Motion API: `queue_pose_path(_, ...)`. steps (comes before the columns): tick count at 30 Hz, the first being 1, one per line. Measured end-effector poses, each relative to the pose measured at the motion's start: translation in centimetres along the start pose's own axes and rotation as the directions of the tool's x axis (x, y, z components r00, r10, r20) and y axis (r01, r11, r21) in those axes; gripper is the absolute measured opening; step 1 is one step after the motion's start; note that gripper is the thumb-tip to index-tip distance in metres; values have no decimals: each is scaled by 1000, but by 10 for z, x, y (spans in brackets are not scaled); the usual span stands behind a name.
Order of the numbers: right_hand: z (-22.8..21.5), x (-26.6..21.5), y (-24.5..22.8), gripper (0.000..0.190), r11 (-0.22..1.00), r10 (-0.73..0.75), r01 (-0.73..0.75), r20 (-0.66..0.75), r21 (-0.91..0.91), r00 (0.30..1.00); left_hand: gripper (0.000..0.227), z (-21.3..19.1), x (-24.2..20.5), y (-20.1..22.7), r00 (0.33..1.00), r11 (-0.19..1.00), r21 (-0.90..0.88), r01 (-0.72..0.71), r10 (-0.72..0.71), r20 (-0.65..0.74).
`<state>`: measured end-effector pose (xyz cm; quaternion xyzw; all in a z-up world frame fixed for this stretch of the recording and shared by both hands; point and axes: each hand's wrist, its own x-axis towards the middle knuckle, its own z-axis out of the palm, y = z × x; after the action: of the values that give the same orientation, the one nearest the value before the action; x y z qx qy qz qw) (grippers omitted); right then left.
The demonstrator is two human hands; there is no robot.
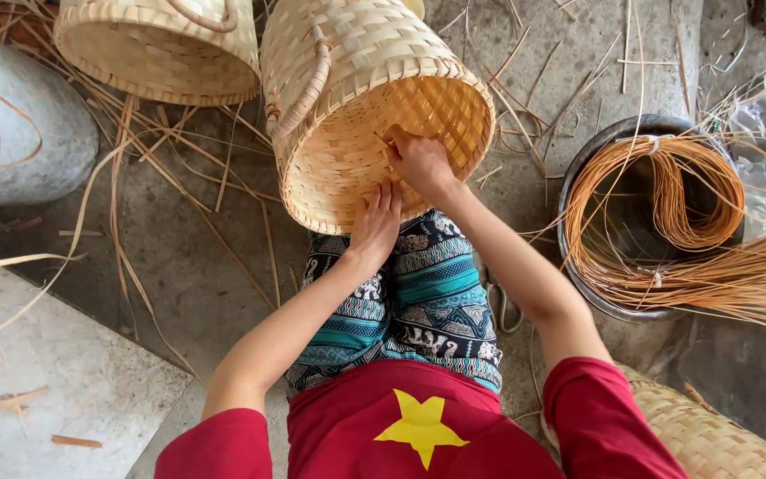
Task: The person weaves thin wooden strips into a basket by hand, using shears to trim excess material. They work on different sections of the basket, including the rim, base, and attaching a handle.
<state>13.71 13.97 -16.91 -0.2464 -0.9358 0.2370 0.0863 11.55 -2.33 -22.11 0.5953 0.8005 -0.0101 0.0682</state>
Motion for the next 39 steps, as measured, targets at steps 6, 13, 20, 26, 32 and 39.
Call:
queue_pose_path(6,8,13,40,17,944,-239,289,272,-162,932,59,6,-5,0,993,995,-101,-12,0,-121)
queue_pose_path(13,10,44,37,15,957,-74,228,614,-177,786,57,9,-2,1,984,998,-69,0,-12,-177)
queue_pose_path(20,18,58,29,17,939,-16,257,717,-228,697,58,15,-1,1,988,999,-31,8,-13,-156)
queue_pose_path(26,50,59,39,16,887,-26,365,757,-284,653,56,19,2,1,992,995,-98,6,-18,-121)
queue_pose_path(32,85,59,39,20,788,-94,544,817,-289,569,60,24,0,-2,997,1000,-5,-16,15,-74)
queue_pose_path(39,37,55,24,19,851,-50,447,804,-277,593,57,15,0,-8,993,997,-76,-34,24,-117)
